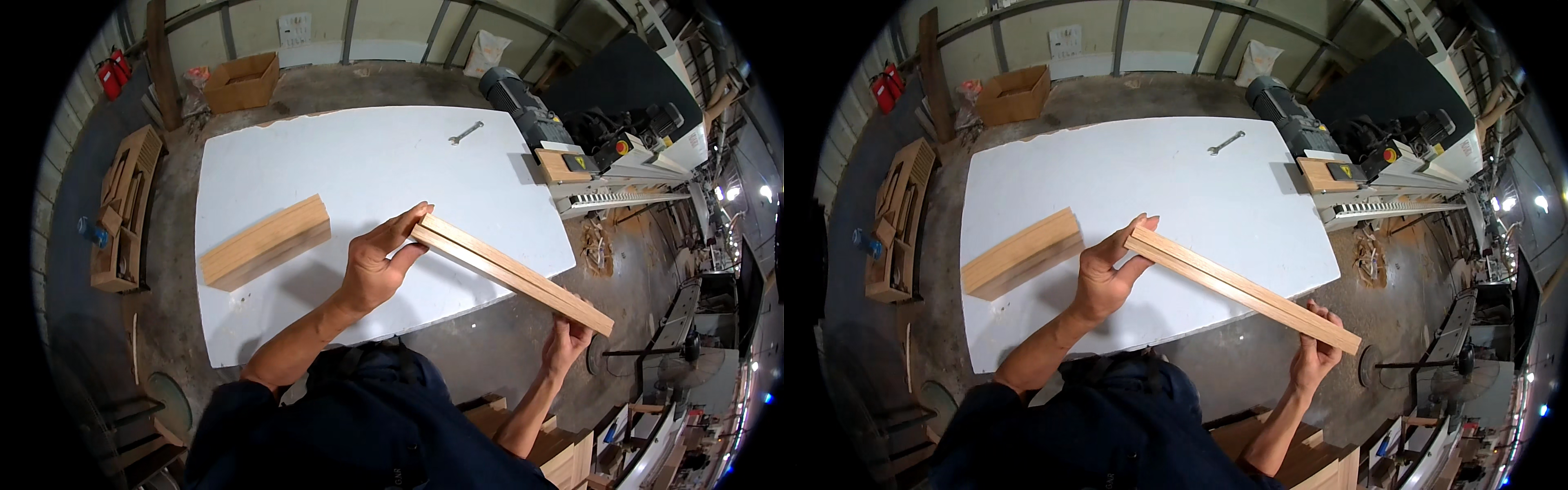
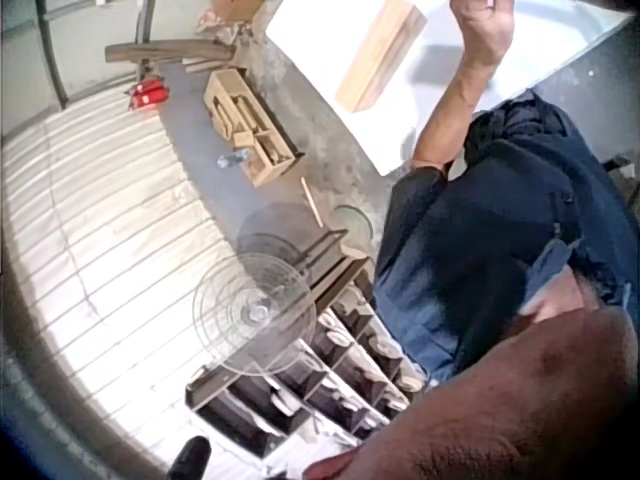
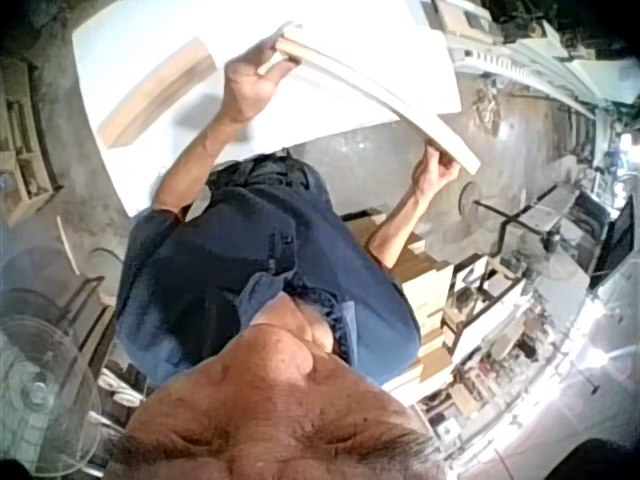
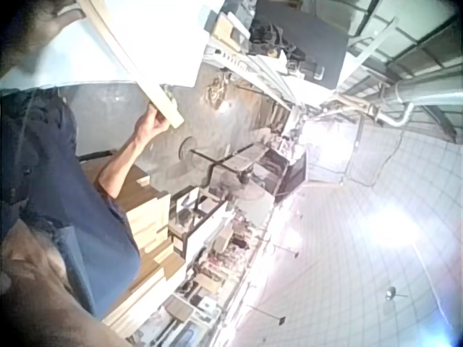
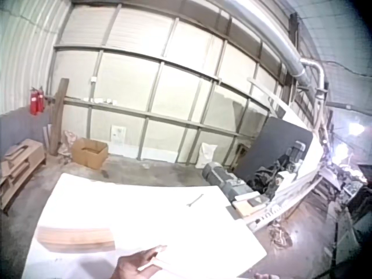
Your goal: The person organizes wood planks by picking them up from a table, aligning them into a stack, and placing the stack onto a larger pile of finished wood panels.
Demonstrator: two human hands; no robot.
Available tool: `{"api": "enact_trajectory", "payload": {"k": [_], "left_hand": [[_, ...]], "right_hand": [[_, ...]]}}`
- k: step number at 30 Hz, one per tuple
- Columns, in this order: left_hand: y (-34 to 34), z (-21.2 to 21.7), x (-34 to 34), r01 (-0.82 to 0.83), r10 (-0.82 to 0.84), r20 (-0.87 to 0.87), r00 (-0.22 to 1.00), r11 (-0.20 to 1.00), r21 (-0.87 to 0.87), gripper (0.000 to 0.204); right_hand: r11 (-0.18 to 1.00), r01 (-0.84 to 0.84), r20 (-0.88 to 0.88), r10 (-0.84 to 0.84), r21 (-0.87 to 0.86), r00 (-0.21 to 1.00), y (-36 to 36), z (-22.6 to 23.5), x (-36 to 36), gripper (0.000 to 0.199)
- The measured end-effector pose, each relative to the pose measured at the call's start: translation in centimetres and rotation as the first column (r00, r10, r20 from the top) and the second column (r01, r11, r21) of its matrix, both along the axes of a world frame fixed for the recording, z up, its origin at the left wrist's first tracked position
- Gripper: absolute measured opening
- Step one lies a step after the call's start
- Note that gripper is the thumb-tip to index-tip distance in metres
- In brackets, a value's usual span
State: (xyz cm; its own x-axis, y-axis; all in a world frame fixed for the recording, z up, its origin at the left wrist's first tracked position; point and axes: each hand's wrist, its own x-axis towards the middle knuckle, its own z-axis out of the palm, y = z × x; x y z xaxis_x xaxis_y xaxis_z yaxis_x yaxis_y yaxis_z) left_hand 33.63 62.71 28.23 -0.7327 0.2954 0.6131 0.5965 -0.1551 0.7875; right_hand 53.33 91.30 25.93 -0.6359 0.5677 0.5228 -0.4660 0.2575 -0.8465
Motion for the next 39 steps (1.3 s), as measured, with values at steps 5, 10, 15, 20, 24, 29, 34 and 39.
{"api": "enact_trajectory", "payload": {"k": [5,10,15,20,24,29,34,39], "left_hand": [[-0.3,0.1,0.4,-0.042,0.041,-0.002,0.999,0.998,-0.038,0.047],[-0.8,-0.1,0.4,-0.051,0.049,-0.020,0.999,0.997,-0.056,0.042],[-0.6,-0.8,-0.2,-0.042,0.041,-0.047,0.998,0.999,-0.012,0.055],[-0.6,-0.8,-0.5,0.014,-0.012,-0.061,0.998,0.999,0.033,0.053],[-0.3,-0.7,-0.7,0.034,-0.028,-0.103,0.994,0.998,0.060,0.050],[-0.2,-0.1,-0.7,0.067,-0.059,-0.121,0.991,0.996,0.060,0.049],[-0.1,0.5,-1.1,0.026,-0.018,-0.240,0.971,0.999,0.029,0.050],[-0.1,0.7,-1.5,0.001,0.007,-0.321,0.947,1.000,0.024,0.051]], "right_hand": [[0.995,-0.007,0.012,0.006,0.095,1.000,0.8,-0.3,-0.9,0.037],[0.985,0.029,0.050,-0.038,0.168,0.998,1.3,-0.3,-1.1,0.036],[0.977,0.030,-0.016,-0.028,0.211,0.999,1.2,-0.1,-1.6,0.035],[0.941,0.095,-0.019,-0.093,0.325,0.995,1.4,0.5,-1.7,0.037],[0.912,0.150,-0.004,-0.160,0.381,0.987,1.5,1.0,-1.5,0.041],[0.884,0.180,-0.012,-0.194,0.431,0.981,2.1,1.5,-1.3,0.039],[0.881,0.190,-0.019,-0.202,0.433,0.979,2.3,2.0,-1.2,0.042],[0.881,0.187,0.002,-0.209,0.435,0.978,2.3,2.9,-1.0,0.044]]}}
